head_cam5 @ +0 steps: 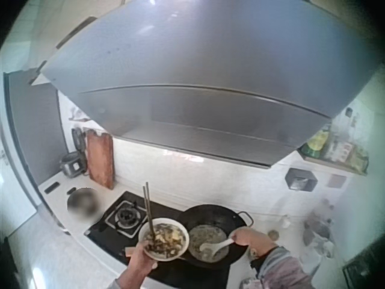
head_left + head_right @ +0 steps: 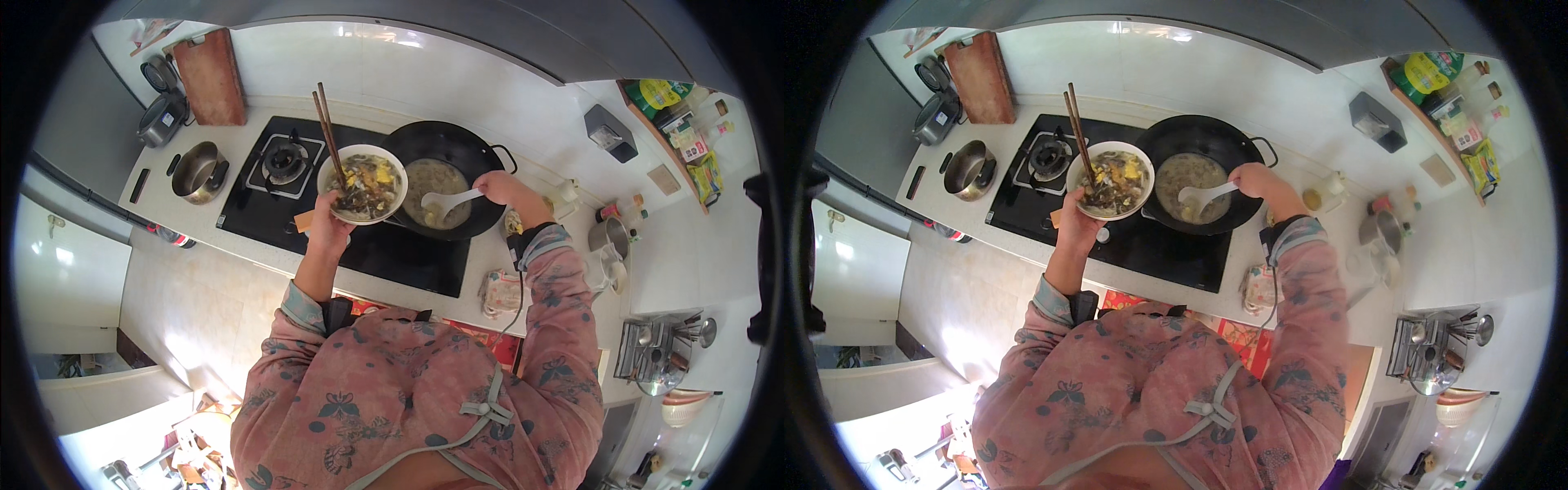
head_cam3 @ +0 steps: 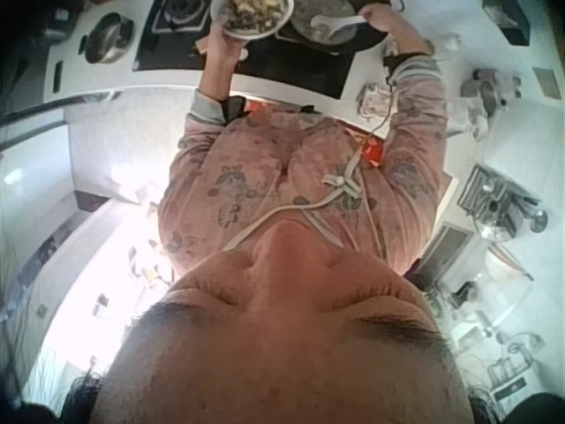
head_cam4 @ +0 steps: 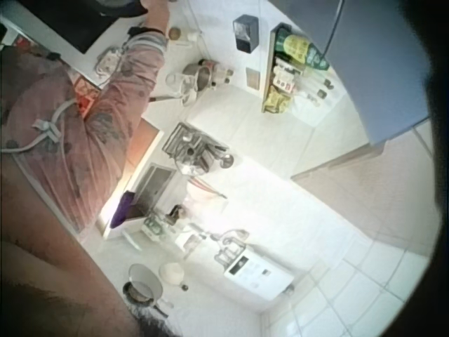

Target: The person uses chopsticks to transfer noodles from a pot on the stove into a bowl, then uses a ladle to add broth. The person repeats this process for a second bowl.

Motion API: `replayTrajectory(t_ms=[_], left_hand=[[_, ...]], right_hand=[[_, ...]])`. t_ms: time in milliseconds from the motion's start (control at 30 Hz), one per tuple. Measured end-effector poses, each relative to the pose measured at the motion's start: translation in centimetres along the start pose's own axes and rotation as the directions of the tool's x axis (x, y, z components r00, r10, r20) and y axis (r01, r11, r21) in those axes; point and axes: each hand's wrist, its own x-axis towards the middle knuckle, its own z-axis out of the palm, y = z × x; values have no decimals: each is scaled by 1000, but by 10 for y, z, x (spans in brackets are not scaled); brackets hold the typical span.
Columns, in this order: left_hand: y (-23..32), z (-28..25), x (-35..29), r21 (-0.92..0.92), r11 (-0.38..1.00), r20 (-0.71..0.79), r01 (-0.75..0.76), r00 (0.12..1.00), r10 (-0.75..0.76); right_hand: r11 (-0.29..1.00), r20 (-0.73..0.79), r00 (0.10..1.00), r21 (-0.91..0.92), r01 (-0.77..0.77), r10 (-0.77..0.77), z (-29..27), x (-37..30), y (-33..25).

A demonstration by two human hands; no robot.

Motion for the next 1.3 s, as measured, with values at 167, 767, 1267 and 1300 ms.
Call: replayTrajectory(t_ms=[167, 767, 1267, 1300], left_hand=[[2, -2, -1, 8, 1000, 23, -29, 999, 29], [5, -6, 1, 30, 999, -17, -37, 999, 38], [-12, -10, 23, 44, 998, 66, 54, 996, -57], [-14, -8, 23, 46, 997, 65, 66, 995, -69]], right_hand=[[825, 311, 943, 499, -265, 115, 15, 12, -4], [355, 298, 947, 878, -322, 123, -11, -12, -7], [620, -16, 982, 778, -106, 188, -122, -64, -52], [656, -34, 983, 749, -95, 181, -124, -65, -59]])
